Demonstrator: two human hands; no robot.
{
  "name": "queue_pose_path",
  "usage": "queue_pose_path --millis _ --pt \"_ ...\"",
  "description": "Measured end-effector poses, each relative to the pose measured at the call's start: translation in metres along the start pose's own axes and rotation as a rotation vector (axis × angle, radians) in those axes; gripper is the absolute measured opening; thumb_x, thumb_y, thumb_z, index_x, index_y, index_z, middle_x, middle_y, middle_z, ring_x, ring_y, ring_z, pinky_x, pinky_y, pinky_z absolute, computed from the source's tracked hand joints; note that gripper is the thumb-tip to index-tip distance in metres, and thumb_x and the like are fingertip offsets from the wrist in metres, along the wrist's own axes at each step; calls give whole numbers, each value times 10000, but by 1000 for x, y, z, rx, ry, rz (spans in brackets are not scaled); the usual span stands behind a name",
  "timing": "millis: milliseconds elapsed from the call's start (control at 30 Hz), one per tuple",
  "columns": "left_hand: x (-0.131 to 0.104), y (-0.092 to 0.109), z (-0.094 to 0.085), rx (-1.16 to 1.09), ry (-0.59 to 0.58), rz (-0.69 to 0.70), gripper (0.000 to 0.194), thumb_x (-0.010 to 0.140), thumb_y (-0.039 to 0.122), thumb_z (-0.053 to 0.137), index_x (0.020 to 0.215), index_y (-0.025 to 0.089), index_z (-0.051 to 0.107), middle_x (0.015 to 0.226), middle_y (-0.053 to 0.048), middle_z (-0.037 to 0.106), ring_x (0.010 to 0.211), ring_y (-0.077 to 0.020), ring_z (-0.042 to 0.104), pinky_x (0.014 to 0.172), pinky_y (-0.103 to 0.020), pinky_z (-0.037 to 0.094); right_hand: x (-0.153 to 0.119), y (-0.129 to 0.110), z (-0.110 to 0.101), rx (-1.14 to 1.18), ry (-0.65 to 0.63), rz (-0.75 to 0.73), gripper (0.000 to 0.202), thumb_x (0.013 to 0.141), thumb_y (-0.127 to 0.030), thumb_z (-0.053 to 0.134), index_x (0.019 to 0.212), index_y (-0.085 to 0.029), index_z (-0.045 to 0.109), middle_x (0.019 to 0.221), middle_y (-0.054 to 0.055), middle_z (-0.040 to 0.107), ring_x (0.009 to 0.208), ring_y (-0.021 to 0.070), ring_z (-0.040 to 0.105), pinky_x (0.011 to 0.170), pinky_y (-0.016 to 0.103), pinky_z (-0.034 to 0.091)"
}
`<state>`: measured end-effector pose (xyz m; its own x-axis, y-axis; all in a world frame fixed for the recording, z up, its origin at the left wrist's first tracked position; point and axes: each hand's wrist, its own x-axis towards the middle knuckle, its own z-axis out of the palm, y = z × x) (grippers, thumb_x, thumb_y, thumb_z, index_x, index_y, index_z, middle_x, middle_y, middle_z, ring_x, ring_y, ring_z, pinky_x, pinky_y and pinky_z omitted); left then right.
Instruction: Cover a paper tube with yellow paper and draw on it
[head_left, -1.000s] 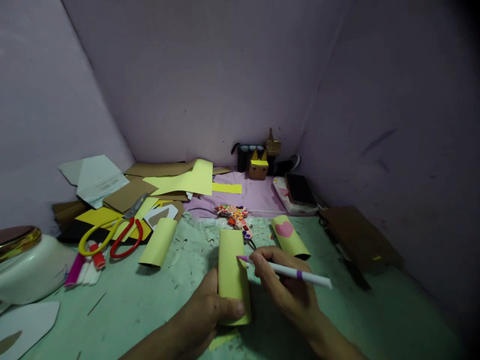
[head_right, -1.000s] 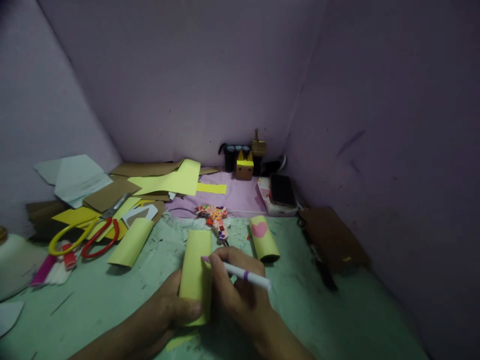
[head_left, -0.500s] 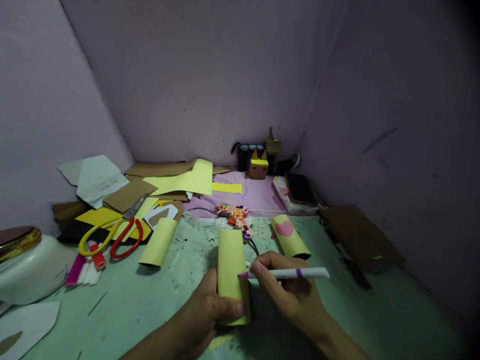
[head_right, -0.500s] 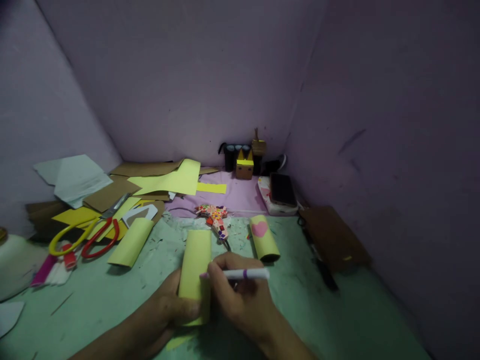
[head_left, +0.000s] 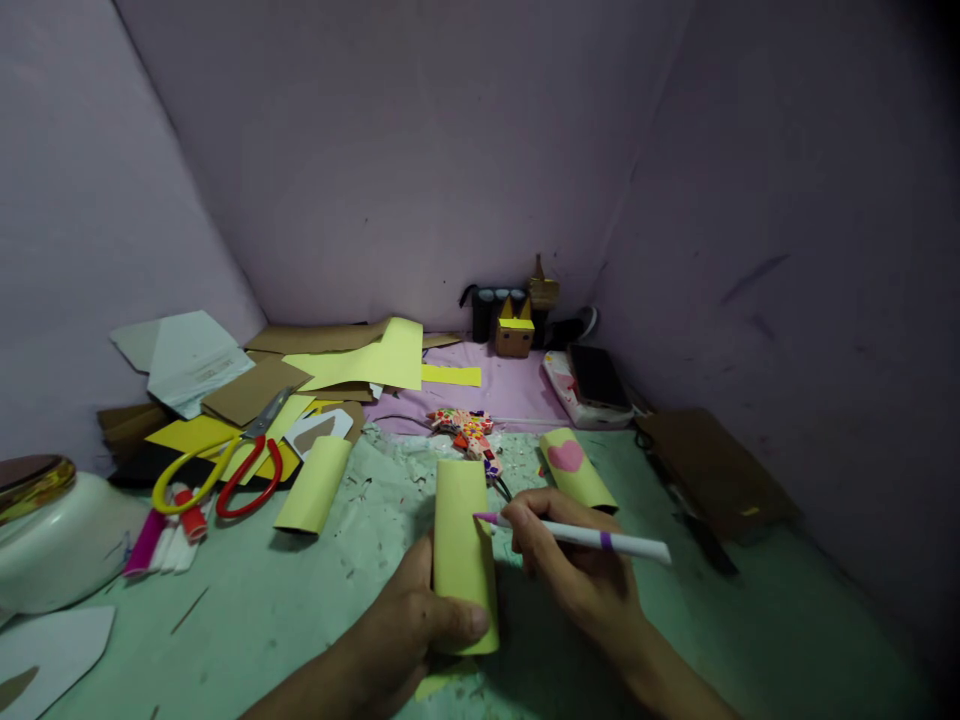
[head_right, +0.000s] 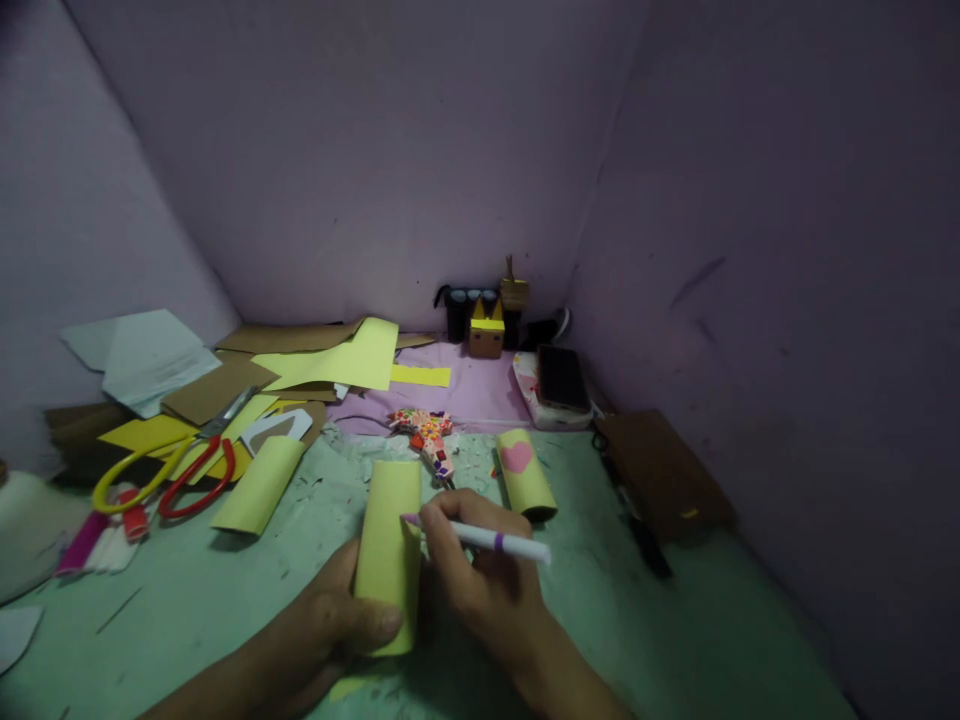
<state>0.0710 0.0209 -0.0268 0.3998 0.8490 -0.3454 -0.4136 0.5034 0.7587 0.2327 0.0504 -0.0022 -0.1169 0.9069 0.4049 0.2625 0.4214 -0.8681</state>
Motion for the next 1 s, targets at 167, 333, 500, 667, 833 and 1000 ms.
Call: queue_pose_path --millis 167,333,500,667,833,1000 --pt "4 0 0 -45 130 9 527 426 159 780 921 138 601 751 -63 679 698 -221 616 653 -338 468 1 6 -1 214 122 179 217 892 -404 546 981 -222 624 797 19 684 683 165 652 639 277 523" --pt "4 3 1 -71 69 10 433 424 167 784 837 134 659 732 -55 697 644 -182 619 556 -266 459 2 9 9 607 -197 362 339 752 -289 704 1018 -264 495 976 16 652 847 184 647 681 286 517" --pt "4 -3 -2 -56 31 15 503 486 293 845 910 100 658 740 -105 703 632 -202 647 587 -304 500 1 13 16 799 -154 527 387 655 -251 724 965 -268 492 842 -15 650 637 156 608 540 253 462" --pt "1 -9 -1 -73 -65 -12 583 578 300 845 1073 122 593 894 -121 679 802 -252 663 740 -410 531 4 10 14 820 -32 517 374 654 -219 730 957 -283 520 944 -1 652 772 176 640 655 276 505" --pt "0 -7 0 -104 8 -22 533 502 203 875 953 118 603 889 -106 673 824 -244 657 810 -423 516 7 9 7 580 60 424 329 773 -402 687 1038 -237 584 1048 79 681 880 223 663 783 358 536" --pt "6 -8 -4 -144 85 -15 522 474 179 870 919 113 605 839 -95 664 810 -245 640 798 -417 497 0 9 -7 333 172 212 312 872 -481 565 892 -207 713 613 11 669 536 141 612 529 244 512"
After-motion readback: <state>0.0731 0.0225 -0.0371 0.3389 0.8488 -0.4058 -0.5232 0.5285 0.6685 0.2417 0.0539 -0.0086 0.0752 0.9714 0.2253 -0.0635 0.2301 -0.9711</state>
